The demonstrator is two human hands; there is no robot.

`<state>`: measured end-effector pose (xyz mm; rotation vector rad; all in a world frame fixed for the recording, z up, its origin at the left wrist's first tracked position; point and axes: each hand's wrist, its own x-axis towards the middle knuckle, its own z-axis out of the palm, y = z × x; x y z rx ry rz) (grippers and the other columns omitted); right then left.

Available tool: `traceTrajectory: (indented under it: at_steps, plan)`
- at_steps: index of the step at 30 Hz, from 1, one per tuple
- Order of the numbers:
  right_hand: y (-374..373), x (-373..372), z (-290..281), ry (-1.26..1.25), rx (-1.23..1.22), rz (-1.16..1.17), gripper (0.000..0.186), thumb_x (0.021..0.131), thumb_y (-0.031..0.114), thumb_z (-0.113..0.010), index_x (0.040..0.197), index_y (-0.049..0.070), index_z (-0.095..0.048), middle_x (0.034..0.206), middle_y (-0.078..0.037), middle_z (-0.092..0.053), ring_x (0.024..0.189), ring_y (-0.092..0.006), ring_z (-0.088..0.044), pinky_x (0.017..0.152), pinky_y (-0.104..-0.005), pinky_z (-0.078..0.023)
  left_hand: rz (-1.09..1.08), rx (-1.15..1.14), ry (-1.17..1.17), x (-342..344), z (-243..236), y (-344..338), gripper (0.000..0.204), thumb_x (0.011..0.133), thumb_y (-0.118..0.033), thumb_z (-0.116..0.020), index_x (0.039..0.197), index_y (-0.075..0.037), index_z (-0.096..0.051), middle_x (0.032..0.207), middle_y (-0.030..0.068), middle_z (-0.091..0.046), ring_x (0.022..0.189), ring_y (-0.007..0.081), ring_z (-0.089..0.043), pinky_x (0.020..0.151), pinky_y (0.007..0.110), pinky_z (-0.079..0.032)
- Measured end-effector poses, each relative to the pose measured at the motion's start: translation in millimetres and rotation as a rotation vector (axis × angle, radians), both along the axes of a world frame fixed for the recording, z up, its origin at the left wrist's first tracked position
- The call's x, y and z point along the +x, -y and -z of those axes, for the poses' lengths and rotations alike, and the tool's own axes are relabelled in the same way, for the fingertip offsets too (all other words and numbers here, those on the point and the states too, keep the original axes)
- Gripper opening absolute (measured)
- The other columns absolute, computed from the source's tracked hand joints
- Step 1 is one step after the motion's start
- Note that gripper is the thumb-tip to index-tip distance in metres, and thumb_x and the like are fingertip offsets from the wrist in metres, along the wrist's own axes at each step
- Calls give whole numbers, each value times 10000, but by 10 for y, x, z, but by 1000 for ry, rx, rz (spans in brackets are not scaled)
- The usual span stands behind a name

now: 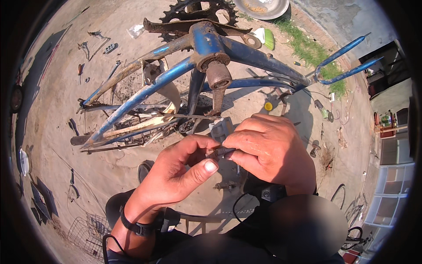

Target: The person removes a rusty bolt from a bicycle crank arm, then installs a white plastic pedal onto the crank arm and tightens it by hand. The person later walks to a balcony, picks up a plastic bag, returns outside, and retrieves a metal cup from a yellow bucket.

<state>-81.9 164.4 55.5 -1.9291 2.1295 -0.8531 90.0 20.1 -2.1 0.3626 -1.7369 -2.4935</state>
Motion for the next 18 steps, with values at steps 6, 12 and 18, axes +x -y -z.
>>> traceTrajectory:
  at_steps: [6,12,18]
  plan:
    - [17,337,45,30,-1,-3,236,685,102,-784,888,54,-675,818,-81,-663,740,-278,-634,630,-385,-490,36,19,61,228,-40,-62,241,1025,-194,-597,1115,29,-615,841,34,-620,731,80,-565,669,230,-481]
    - [-250,61,-219,-165,-46,38,271,676,110,-835,905,23,-721,760,-101,-665,657,-274,-621,613,-360,-476,-98,9,77,424,-165,105,159,1014,-138,-605,1025,19,-628,774,30,-619,681,80,-560,626,243,-467]
    - [-273,180,-479,56,-17,47,229,699,94,-831,893,28,-728,753,-90,-667,680,-228,-639,634,-322,-485,161,-228,6,482,-178,51,125,999,-118,-618,1046,-5,-643,775,24,-618,711,74,-540,646,235,-447]
